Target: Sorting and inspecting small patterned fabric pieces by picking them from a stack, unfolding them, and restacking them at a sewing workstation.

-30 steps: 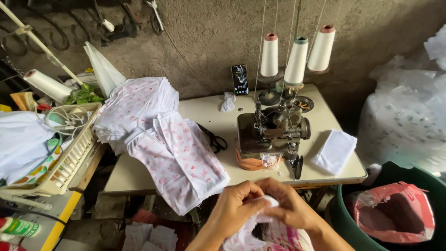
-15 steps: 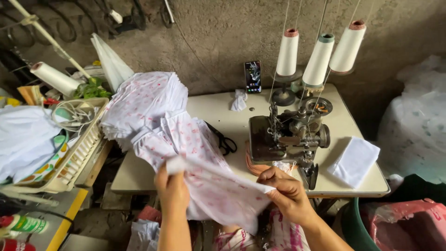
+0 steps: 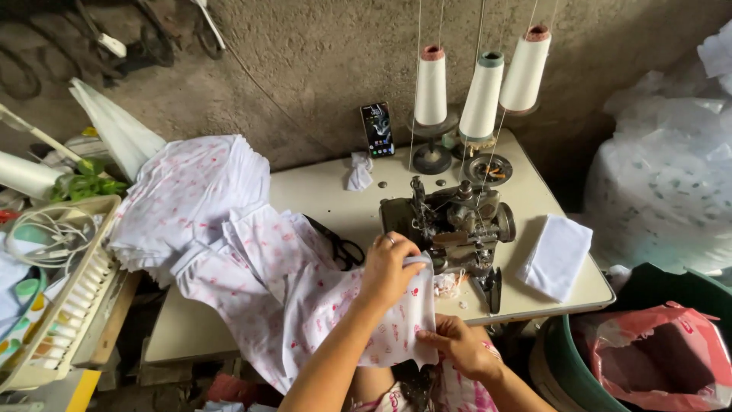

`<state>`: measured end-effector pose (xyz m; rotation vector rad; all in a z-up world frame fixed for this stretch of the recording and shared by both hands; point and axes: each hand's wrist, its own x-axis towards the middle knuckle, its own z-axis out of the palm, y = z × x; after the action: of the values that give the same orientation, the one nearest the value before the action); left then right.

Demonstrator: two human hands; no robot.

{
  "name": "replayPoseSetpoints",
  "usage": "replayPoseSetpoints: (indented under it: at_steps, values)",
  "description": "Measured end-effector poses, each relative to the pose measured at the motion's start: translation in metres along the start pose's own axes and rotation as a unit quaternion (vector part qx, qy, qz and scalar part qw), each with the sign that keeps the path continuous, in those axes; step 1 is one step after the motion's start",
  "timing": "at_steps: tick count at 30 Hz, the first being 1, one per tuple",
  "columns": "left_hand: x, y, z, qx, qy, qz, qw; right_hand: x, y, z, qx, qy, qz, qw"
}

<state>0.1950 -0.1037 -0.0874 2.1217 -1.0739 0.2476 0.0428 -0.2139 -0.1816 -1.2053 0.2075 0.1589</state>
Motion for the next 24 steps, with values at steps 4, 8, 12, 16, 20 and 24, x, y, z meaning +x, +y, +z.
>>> replayPoseSetpoints:
  at_steps: [4, 8, 12, 16, 20, 24]
  values:
    - [-0.035, 0.029, 0.014, 0.035, 0.009, 0.076, 0.996, -0.023, -0.015, 0.013, -0.083, -0.036, -0.048, 0.995]
    - [-0.059, 0.03, 0.038, 0.19, -0.037, 0.062, 0.979, -0.039, -0.031, 0.023, -0.077, -0.11, -0.072, 0.988]
    - [-0.056, 0.031, 0.043, 0.178, -0.02, 0.053, 0.982, -0.044, -0.038, 0.022, -0.067, -0.124, -0.099, 0.985]
    - [-0.045, 0.031, 0.038, 0.136, -0.045, 0.023, 0.989, -0.04, -0.022, 0.004, -0.062, -0.044, -0.053, 0.996]
    - [-0.043, 0.024, 0.043, 0.193, -0.037, 0.009, 0.981, -0.047, -0.046, 0.017, -0.157, 0.028, -0.105, 0.982]
    - [-0.055, 0.034, 0.052, 0.222, -0.084, -0.017, 0.971, -0.039, -0.024, 0.001, -0.138, 0.011, -0.134, 0.981]
